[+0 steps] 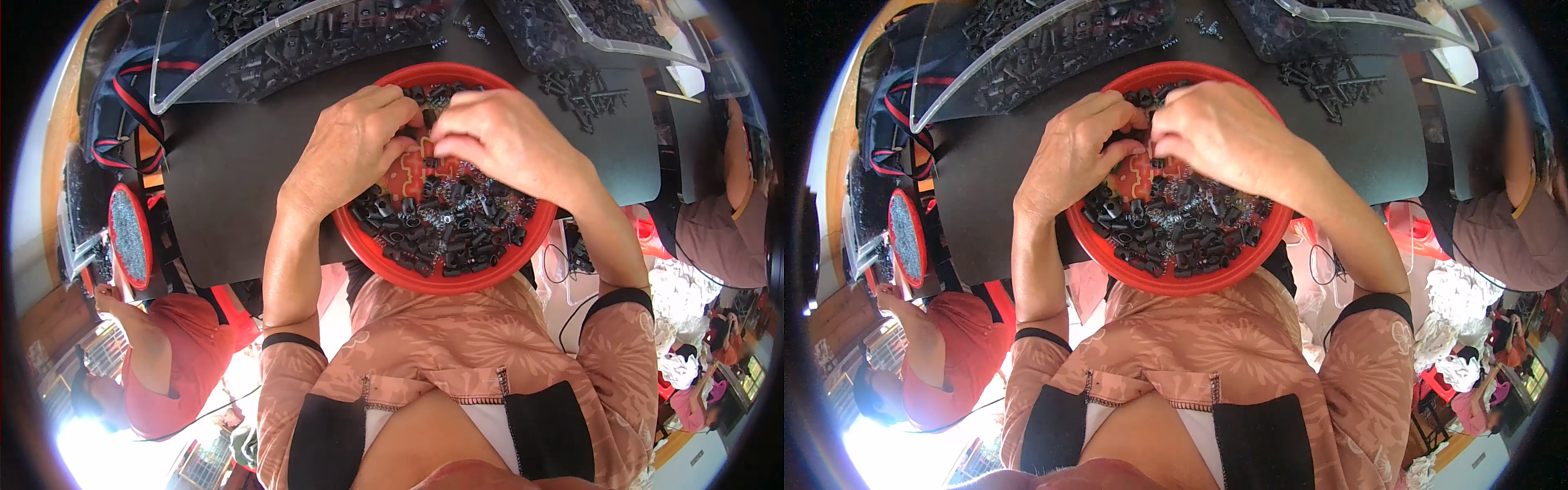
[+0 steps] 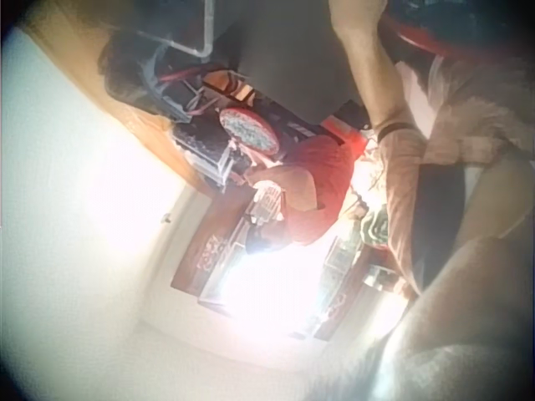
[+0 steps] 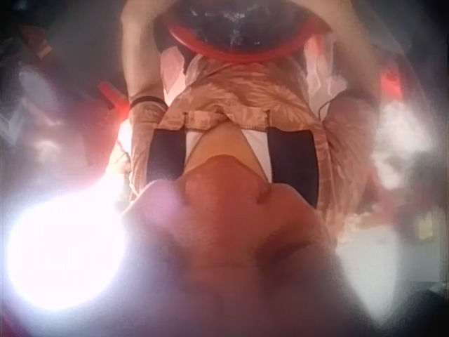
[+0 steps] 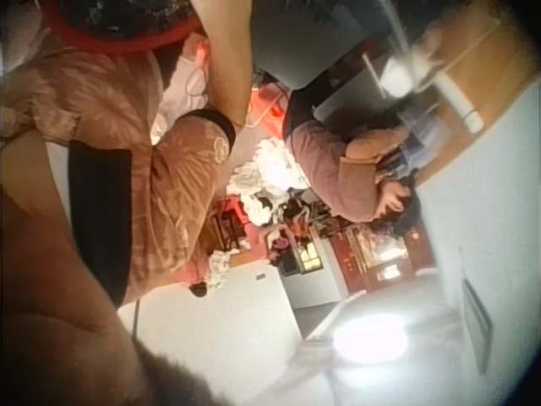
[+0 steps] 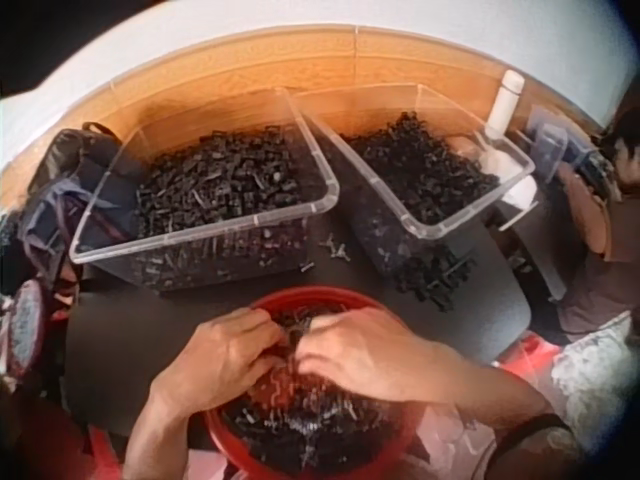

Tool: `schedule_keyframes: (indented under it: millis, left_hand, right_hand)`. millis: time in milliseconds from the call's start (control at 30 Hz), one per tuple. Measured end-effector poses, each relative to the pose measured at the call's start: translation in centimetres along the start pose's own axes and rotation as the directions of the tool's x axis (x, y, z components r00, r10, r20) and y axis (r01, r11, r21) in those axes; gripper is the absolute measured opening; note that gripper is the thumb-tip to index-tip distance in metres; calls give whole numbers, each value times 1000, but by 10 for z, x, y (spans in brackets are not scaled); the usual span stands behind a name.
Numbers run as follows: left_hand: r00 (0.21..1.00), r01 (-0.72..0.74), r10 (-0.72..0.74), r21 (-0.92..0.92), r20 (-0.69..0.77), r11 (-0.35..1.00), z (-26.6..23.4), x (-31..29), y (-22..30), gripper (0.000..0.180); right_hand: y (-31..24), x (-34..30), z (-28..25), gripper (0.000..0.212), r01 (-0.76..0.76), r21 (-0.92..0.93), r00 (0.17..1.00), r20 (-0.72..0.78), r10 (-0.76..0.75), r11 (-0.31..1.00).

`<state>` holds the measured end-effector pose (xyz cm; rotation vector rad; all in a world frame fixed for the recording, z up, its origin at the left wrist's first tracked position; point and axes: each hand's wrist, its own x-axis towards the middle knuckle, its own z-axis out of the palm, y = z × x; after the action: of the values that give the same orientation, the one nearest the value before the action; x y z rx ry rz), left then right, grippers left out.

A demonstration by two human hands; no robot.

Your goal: The person picks up a plastic cord lock and a metal spring from a red bowl, inserts the spring into the cord lock, and places the assembled piece back into the bowl. This process is repeated for several cord locks and springs.

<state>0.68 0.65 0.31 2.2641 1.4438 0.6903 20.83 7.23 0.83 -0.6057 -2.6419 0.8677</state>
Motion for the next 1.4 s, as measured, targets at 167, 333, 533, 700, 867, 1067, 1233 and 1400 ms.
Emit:
schedule_keyframes:
  millis: [167, 333, 533, 700, 867, 1067, 1233, 1400]
  left_hand:
    - [1000, -10, 10, 23, -5, 1000, 1, -1, -1, 20]
    - [999, -37, 36, -23, -13, 999, -5, 0, 1, 21]
    - [964, 121, -182, -294, -192, 948, -20, 4, 19, 14]
    - [918, 182, -353, -598, -182, 781, -25, -2, 26, 14]
    - [890, 117, -402, -745, -214, 656, -13, -9, 19, 15]
    - [830, 51, -477, -812, -289, 581, 4, -17, 6, 16]
    - [815, 88, -505, -802, -283, 591, 13, -19, 5, 18]
    - [803, 208, -494, -619, -335, 757, 17, -17, 7, 16]
  right_hand:
    - [3, 3, -1, 14, -99, -156, 984, -161, 74, 983]
    - [8, 10, 14, 13, -96, -259, 985, -166, 53, 961]
    - [11, 11, 17, 10, -78, -223, 991, -122, 52, 972]
    - [9, 14, 5, 7, -75, -172, 985, -165, 47, 982]
    - [12, 17, 10, 14, -22, -185, 1000, -26, 17, 983]
    - [12, 17, 11, 19, 10, -107, 1000, -12, -11, 994]
    - [11, 17, 15, 20, 26, -52, 998, 58, -23, 998]
    - [12, 16, 15, 16, 41, -40, 998, 51, -39, 998]
